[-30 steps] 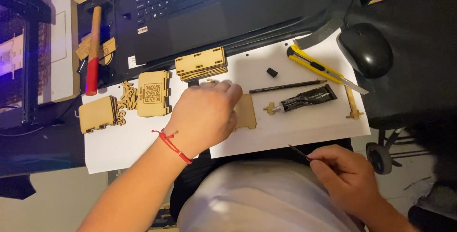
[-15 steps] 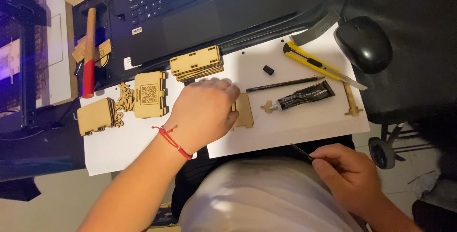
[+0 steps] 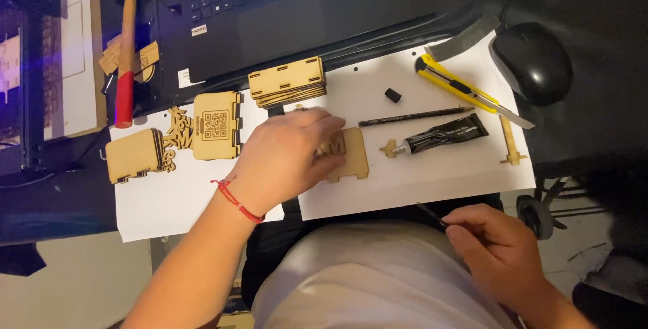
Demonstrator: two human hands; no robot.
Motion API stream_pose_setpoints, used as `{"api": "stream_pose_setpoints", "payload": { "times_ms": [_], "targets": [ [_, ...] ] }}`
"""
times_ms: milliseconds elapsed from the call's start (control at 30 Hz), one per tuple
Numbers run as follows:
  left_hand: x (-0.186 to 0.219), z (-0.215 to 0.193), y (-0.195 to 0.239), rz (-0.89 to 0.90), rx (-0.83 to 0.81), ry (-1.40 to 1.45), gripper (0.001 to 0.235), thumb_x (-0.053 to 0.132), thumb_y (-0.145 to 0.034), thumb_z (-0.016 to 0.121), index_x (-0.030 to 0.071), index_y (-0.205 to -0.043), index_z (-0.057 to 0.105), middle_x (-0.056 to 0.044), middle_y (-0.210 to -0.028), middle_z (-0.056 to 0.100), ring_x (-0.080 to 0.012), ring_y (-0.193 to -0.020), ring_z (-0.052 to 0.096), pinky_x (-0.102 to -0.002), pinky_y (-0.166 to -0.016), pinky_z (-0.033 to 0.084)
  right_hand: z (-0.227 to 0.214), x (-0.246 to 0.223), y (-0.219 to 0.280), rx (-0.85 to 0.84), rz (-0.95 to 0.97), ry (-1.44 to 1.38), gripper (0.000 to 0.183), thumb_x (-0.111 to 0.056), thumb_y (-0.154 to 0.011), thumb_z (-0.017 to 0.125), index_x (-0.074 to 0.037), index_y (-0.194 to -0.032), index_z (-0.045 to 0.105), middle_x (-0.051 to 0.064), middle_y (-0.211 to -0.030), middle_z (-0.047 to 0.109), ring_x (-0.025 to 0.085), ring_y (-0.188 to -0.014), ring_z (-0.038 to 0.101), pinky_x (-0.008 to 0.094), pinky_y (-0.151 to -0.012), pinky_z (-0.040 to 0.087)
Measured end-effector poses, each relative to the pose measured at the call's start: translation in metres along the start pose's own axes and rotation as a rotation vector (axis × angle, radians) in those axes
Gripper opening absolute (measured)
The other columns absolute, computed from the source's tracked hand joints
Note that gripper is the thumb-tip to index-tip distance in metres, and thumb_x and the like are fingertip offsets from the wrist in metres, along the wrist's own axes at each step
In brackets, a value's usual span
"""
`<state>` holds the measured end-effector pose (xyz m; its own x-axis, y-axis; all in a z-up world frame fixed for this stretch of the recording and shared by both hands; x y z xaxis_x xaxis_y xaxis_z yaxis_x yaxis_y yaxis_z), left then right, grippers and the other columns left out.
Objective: Assembling a laser-cut wooden sign by gluing individual letters and numbers onto a base plate.
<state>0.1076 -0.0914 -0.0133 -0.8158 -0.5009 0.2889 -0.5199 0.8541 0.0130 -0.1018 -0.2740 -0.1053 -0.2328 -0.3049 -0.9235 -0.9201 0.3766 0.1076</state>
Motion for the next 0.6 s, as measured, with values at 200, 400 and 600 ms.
{"api": "stream_pose_setpoints", "payload": {
  "times_ms": [200, 400, 600],
  "targets": [
    [-0.013, -0.019, 0.033, 0.016, 0.300, 0.132, 0.028, 0.021, -0.090, 0.075, 0.011, -0.113, 0.065, -0.005, -0.106, 0.068, -0.0277, -0.091, 0.065, -0.039, -0.071, 0.052, 0.011, -0.027, -0.005, 0.007, -0.071, -0.163, 0.015, -0.006, -0.092, 0.048, -0.004, -0.081, 0.058, 0.003, -0.057, 0.058, 0.011, -0.051, 0.051, 0.024, -0.053, 0.045],
    [-0.023, -0.011, 0.052, 0.126, 0.434, 0.249, 0.006, 0.009, -0.096, 0.062, 0.011, -0.097, 0.068, -0.005, -0.089, 0.068, -0.0274, -0.080, 0.063, -0.040, -0.070, 0.048, 0.040, -0.058, -0.013, -0.103, -0.330, -0.296, 0.020, -0.020, -0.102, 0.041, -0.005, -0.092, 0.051, 0.009, -0.074, 0.060, 0.016, -0.062, 0.052, 0.027, -0.060, 0.047],
    [-0.028, 0.003, 0.054, 0.200, 0.446, 0.286, 0.009, 0.011, -0.100, 0.053, 0.005, -0.100, 0.060, -0.010, -0.086, 0.062, -0.0298, -0.075, 0.056, -0.040, -0.070, 0.045, 0.074, -0.106, -0.027, -0.226, -0.478, -0.011, 0.013, -0.007, -0.096, 0.040, -0.003, -0.095, 0.052, 0.020, -0.109, 0.068, 0.029, -0.097, 0.071, 0.036, -0.083, 0.055]
  ]
}}
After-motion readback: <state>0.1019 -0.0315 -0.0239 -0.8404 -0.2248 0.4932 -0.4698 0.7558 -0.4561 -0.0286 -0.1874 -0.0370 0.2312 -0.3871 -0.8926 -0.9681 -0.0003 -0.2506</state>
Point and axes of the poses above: each hand's wrist, its own y-axis away from the middle knuckle, its own z-axis out of the palm, x = y × z, the point moved 8 cm from there along -y, towards the middle knuckle
